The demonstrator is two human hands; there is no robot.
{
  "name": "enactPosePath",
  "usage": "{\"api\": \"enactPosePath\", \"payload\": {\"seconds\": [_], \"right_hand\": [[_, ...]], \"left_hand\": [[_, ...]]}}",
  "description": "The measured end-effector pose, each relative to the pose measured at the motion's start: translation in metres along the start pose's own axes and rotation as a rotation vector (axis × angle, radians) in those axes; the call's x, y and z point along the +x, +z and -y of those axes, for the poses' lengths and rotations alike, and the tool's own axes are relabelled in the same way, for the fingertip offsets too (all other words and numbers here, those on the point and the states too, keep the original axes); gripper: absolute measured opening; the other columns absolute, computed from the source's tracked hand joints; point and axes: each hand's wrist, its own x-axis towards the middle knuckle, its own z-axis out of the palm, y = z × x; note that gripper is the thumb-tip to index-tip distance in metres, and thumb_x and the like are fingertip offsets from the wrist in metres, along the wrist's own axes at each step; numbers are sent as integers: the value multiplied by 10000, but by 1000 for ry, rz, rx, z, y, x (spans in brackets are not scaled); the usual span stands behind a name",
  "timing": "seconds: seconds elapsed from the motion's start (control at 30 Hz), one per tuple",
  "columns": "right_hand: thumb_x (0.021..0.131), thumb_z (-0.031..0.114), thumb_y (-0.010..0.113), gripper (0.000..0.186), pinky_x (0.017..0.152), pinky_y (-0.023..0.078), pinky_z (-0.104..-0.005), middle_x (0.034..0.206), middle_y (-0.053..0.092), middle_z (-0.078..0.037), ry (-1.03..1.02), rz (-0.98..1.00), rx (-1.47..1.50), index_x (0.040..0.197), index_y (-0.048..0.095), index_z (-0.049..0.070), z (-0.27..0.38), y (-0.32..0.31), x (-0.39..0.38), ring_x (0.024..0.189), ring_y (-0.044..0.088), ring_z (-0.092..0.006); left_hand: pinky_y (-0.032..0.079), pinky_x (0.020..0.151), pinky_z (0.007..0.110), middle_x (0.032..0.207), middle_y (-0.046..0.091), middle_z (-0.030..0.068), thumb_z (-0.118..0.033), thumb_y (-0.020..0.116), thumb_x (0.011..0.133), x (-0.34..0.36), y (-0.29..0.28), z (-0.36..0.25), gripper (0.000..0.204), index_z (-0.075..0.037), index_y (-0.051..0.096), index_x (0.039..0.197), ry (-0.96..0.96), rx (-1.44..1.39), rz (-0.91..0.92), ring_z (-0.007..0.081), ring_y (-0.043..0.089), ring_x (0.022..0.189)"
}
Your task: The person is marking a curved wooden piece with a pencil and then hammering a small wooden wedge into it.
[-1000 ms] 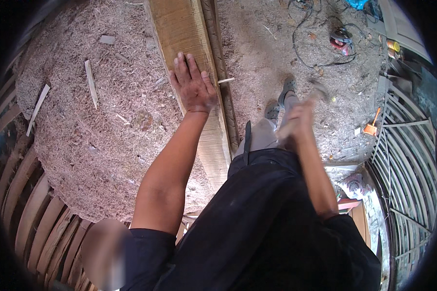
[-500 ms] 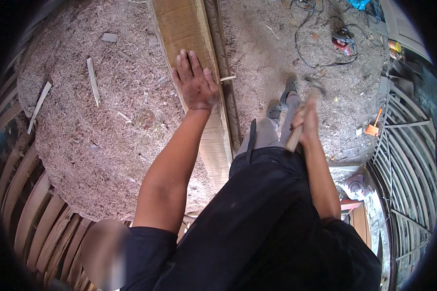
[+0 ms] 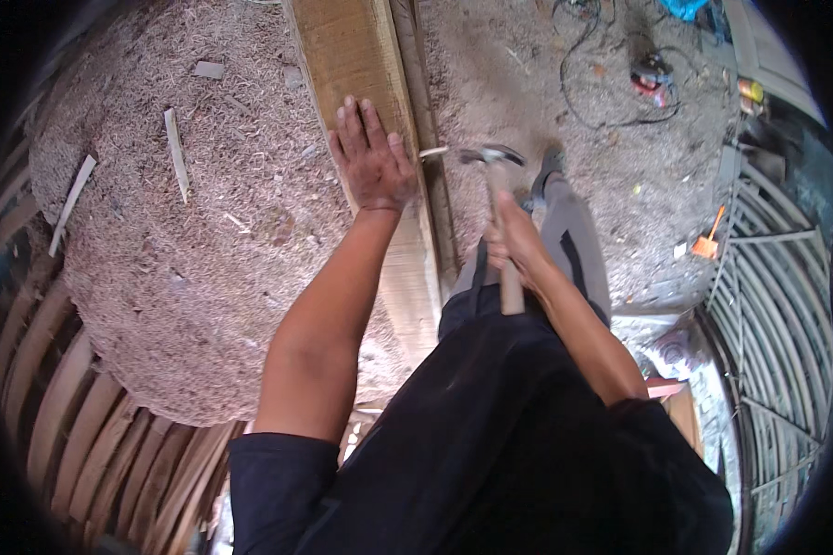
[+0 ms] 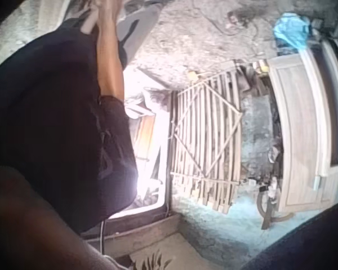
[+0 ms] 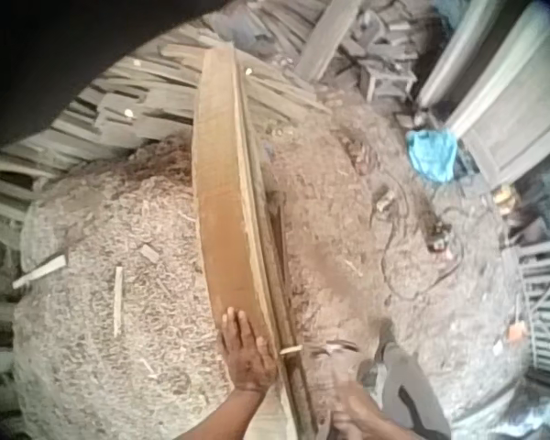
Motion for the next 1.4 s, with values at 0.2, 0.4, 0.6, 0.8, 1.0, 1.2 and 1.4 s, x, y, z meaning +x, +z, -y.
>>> {"api": "enactPosePath", "payload": {"seconds": [0.2, 0.4, 0.6, 0.8, 1.0, 1.2, 1.4], "right_hand": [[1049, 573, 505, 508, 441, 452, -317, 606, 487, 1, -313, -102, -58, 909, 587, 92, 29, 40, -32, 497, 519, -149], [1081, 543, 460, 470, 455, 456, -306, 613, 468, 14, 60, -101, 111, 918, 541, 109, 41, 26, -33, 453, 471, -134], [1084, 549, 451, 478, 481, 503, -312, 652, 484, 13, 139, -21, 26, 972, 566, 100, 22, 12, -26, 475, 504, -127], [1068, 584, 467, 468, 425, 436, -271, 680, 476, 28, 4, 75, 110, 984, 540, 129, 1, 41, -26, 468, 453, -82], [1029, 670, 474, 538, 407, 365, -234, 684, 469, 35, -58, -224, 104, 993, 503, 133, 55, 37, -43, 455, 387, -72], [1062, 641, 414, 531, 407, 355, -237, 669, 452, 30, -32, -196, -115, 1017, 498, 119, 90, -5, -42, 452, 375, -63], [1073, 618, 407, 511, 409, 366, -235, 669, 445, 27, -60, -170, -32, 1011, 482, 117, 75, 83, -53, 450, 371, -73]], "left_hand": [[122, 1245, 589, 1662, 279, 229, -309, 408, 1037, -5, -4, 6, 635, -3, 326, 1588, -15, 7, 81, 412, 244, 1543], [127, 1245, 587, 1664, 281, 224, -307, 405, 1043, -1, -5, 10, 614, -12, 357, 1579, -22, -49, 92, 401, 250, 1544], [115, 1252, 571, 1673, 271, 208, -307, 420, 1039, 3, -3, 7, 632, -16, 326, 1593, -16, -31, 64, 387, 233, 1554], [113, 1254, 574, 1674, 261, 212, -279, 436, 1024, -2, -3, 6, 649, -11, 301, 1599, -4, 6, 88, 386, 221, 1558], [108, 1253, 581, 1685, 241, 215, -301, 419, 1029, 0, -4, 8, 661, -9, 286, 1607, -24, 11, 116, 388, 211, 1563], [74, 1256, 595, 1693, 226, 219, -314, 419, 1024, -6, 4, 15, 668, 6, 306, 1599, -31, -45, 144, 410, 198, 1565], [87, 1258, 586, 1688, 238, 223, -310, 418, 1024, -5, 2, 13, 668, 8, 303, 1600, -18, 0, 137, 405, 198, 1566]]}}
